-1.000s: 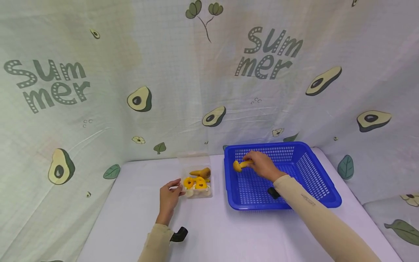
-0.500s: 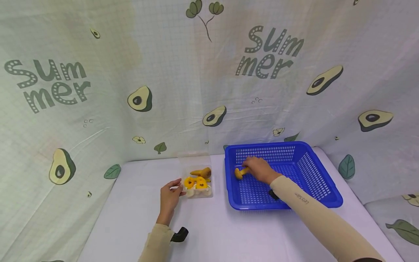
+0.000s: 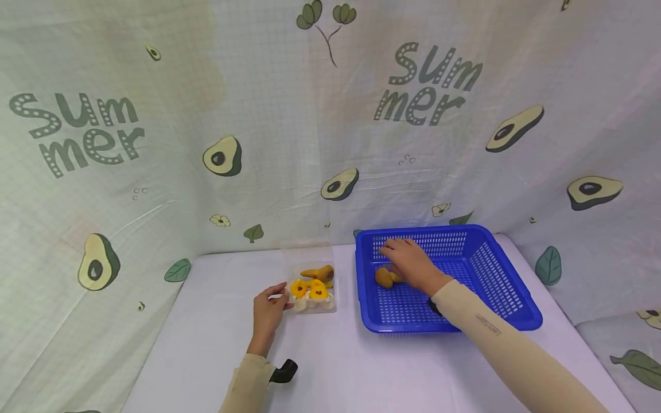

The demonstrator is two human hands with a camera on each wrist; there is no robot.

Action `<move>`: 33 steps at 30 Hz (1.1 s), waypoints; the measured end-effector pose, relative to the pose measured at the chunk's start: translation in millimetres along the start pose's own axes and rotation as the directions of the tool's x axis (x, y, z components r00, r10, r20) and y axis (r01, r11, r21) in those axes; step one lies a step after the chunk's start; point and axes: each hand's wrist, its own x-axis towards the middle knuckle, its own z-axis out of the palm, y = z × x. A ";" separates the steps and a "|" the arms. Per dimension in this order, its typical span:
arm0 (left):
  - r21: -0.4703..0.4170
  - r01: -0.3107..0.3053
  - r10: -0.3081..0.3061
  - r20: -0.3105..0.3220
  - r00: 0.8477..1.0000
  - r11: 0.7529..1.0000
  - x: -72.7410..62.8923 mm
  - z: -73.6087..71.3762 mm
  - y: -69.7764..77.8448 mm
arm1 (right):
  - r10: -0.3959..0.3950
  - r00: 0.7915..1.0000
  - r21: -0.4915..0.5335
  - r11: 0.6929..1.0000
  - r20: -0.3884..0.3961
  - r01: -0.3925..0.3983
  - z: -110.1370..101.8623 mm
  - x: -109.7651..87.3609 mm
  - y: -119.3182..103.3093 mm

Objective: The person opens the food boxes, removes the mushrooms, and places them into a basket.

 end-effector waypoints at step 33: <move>-0.040 -0.014 0.014 -0.011 1.000 0.999 2.6 1.9 -2.4 | -0.021 0.999 0.085 0.996 0.049 0.017 1.0 56.1 -134.1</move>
